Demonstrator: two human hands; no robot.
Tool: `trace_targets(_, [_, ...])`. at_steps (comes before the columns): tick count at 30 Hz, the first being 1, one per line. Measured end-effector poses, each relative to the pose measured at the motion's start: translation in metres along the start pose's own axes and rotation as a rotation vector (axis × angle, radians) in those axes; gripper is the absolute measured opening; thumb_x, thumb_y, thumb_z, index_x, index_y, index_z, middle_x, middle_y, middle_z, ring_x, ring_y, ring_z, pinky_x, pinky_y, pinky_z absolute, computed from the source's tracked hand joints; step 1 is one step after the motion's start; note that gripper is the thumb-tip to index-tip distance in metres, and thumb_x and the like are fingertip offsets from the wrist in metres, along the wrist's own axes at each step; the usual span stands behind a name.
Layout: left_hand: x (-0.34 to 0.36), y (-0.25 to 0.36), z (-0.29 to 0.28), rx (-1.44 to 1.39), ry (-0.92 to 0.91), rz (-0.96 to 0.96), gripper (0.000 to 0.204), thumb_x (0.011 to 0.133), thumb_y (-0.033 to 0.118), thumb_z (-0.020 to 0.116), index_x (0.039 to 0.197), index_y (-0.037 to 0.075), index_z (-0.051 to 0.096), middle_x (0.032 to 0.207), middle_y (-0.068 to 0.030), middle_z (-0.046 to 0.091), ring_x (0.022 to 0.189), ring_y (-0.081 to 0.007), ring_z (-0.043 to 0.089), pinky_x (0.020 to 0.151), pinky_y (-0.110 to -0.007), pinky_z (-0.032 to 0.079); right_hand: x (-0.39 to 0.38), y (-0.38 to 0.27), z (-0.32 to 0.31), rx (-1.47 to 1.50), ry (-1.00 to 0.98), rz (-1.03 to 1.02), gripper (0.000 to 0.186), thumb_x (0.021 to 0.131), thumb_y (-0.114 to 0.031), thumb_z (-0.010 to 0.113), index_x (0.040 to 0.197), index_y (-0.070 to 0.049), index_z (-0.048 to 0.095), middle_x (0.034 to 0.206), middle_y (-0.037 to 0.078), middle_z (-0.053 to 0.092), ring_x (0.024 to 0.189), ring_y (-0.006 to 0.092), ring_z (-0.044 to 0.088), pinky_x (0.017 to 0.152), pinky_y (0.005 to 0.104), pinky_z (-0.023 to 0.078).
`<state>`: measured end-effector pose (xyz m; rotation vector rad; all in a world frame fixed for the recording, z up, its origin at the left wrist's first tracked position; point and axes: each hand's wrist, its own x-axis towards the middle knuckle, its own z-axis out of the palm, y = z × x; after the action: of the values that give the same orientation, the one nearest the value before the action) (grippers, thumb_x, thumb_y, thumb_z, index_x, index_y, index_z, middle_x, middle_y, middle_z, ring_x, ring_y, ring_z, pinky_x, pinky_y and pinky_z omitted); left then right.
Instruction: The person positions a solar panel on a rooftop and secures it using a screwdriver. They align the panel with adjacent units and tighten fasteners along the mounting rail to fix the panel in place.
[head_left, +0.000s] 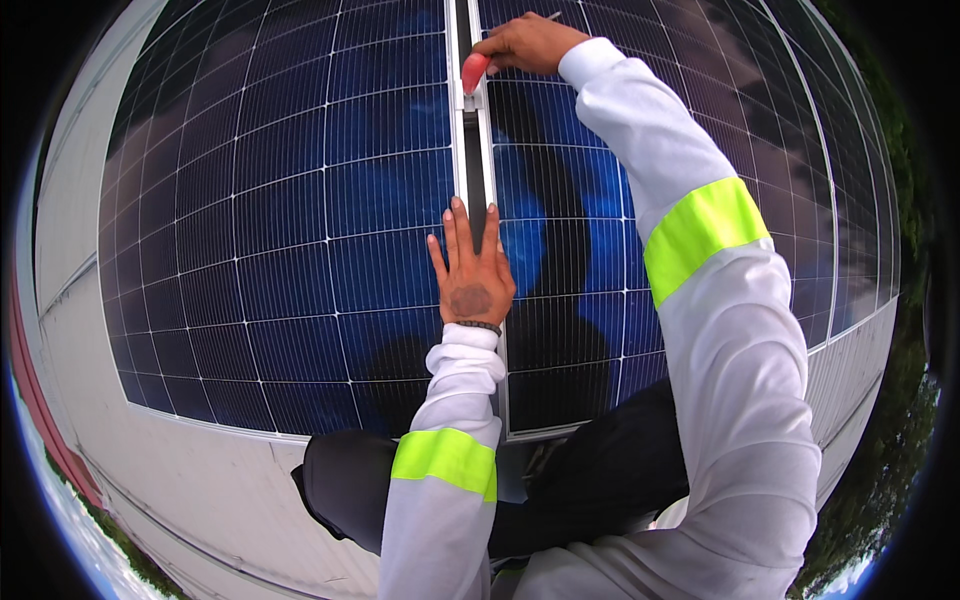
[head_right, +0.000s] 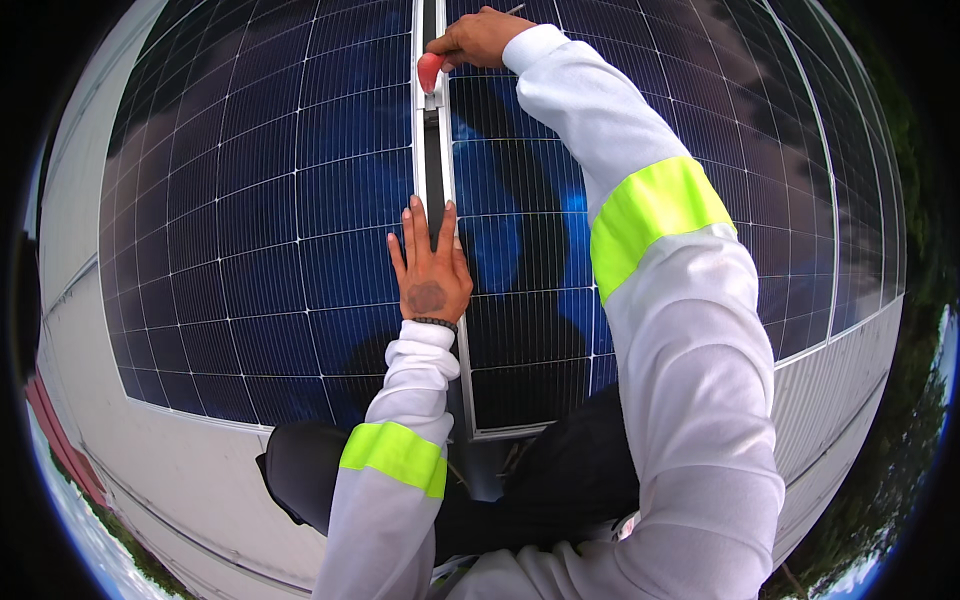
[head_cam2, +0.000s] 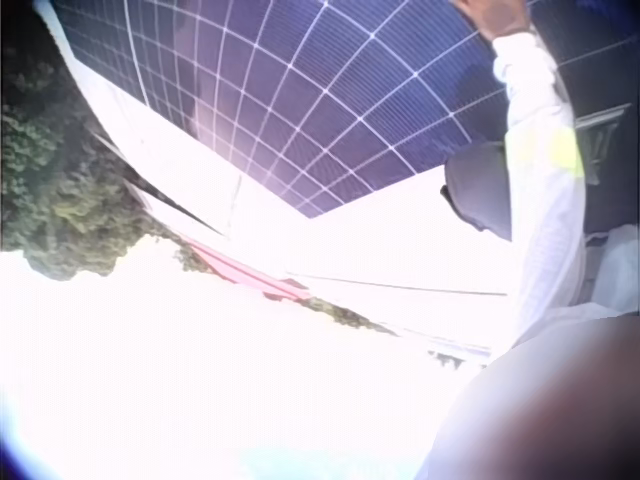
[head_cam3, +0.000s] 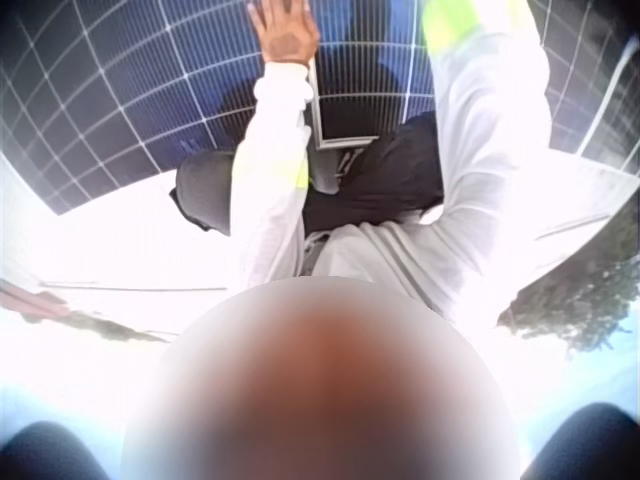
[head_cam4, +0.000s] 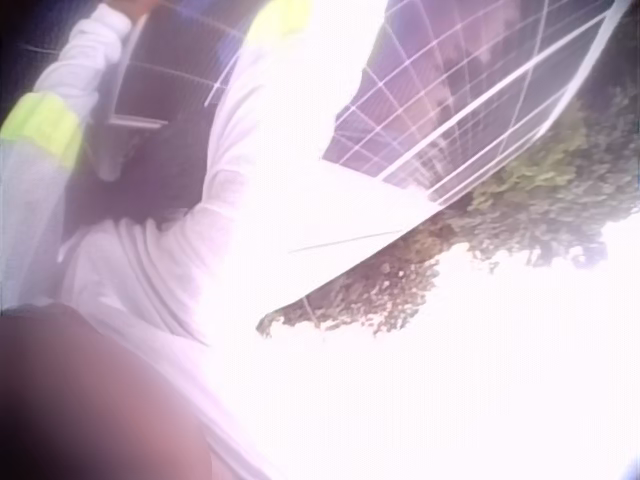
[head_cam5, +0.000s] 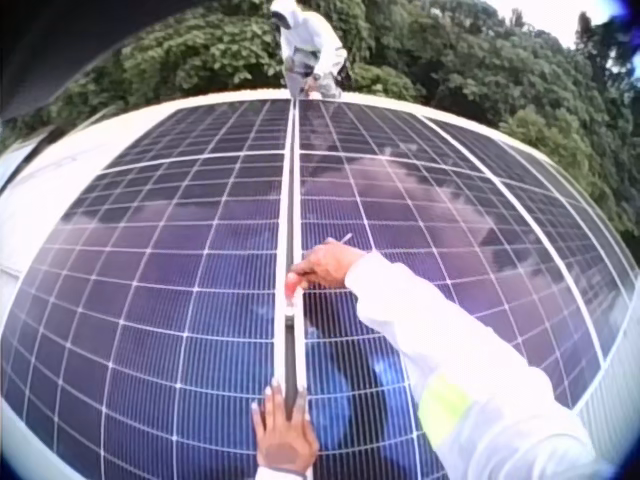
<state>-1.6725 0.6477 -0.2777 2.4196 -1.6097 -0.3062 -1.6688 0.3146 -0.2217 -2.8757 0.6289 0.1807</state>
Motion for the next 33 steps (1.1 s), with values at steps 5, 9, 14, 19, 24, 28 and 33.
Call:
trace_targets(5, [0.000,0.000,0.001,-0.014,0.012,-0.002,0.056,0.099,0.025,0.042,0.153,0.026,0.031,0.160,-0.0180,0.020,0.148,-0.0340,0.021,0.120,-0.056,0.015,0.005,-0.002,0.002,-0.130,0.035,-0.047,0.033,0.093,-0.022,0.060,0.126,-0.019,0.065,0.102,0.009,0.073,0.091,0.0255,0.071,0.088,0.0366,0.056])
trace_targets(9, [0.001,0.000,0.001,-0.042,0.021,-0.003,0.056,0.098,0.024,0.043,0.153,0.027,0.033,0.161,-0.0167,0.019,0.148,-0.0348,0.021,0.120,-0.057,0.014,-0.007,0.009,0.016,-0.121,0.035,0.039,0.043,0.094,-0.039,0.057,0.135,-0.025,0.058,0.116,0.009,0.069,0.106,0.0275,0.067,0.096,0.0430,0.052])
trace_targets(14, [-0.001,-0.001,0.000,-0.005,0.008,0.000,0.055,0.099,0.026,0.042,0.153,0.026,0.033,0.160,-0.0184,0.021,0.148,-0.0339,0.023,0.119,-0.056,0.016,-0.025,0.053,0.000,-0.128,0.380,-0.151,0.048,0.096,-0.054,0.050,0.104,-0.008,0.061,0.090,0.015,0.066,0.091,0.0324,0.065,0.083,0.0463,0.051])
trace_targets(19, [0.000,-0.001,0.000,-0.051,-0.011,-0.009,0.055,0.098,0.024,0.043,0.152,0.028,0.034,0.160,-0.0167,0.020,0.148,-0.0347,0.022,0.119,-0.057,0.014,-0.010,0.084,-0.007,-0.086,0.140,-0.130,0.048,0.098,-0.047,0.049,0.086,-0.002,0.061,0.088,0.018,0.066,0.089,0.0391,0.063,0.083,0.0486,0.049])
trace_targets(24, [0.000,-0.003,0.004,-0.070,0.032,0.000,0.055,0.099,0.026,0.042,0.153,0.029,0.033,0.160,-0.0163,0.021,0.148,-0.0341,0.022,0.119,-0.058,0.014,-0.013,0.079,0.024,-0.142,0.287,-0.084,0.045,0.099,-0.044,0.047,0.085,-0.003,0.062,0.084,0.017,0.066,0.086,0.0384,0.063,0.081,0.0474,0.049])
trace_targets(28, [-0.002,-0.004,0.009,-0.027,0.062,0.021,0.054,0.099,0.027,0.042,0.153,0.027,0.033,0.159,-0.0180,0.022,0.147,-0.0338,0.023,0.119,-0.058,0.017,-0.053,0.044,0.031,-0.179,0.371,0.138,0.049,0.099,-0.044,0.047,0.076,-0.003,0.064,0.075,0.019,0.067,0.076,0.0384,0.066,0.069,0.0492,0.051])
trace_targets(33, [-0.003,-0.005,0.014,-0.033,0.155,0.053,0.053,0.098,0.024,0.043,0.151,0.023,0.037,0.158,-0.0203,0.025,0.146,-0.0352,0.025,0.118,-0.058,0.019,-0.122,-0.060,0.058,0.204,0.266,0.527,0.055,0.099,-0.043,0.043,0.088,0.004,0.070,0.089,0.030,0.067,0.080,0.0477,0.066,0.073,0.0516,0.053])
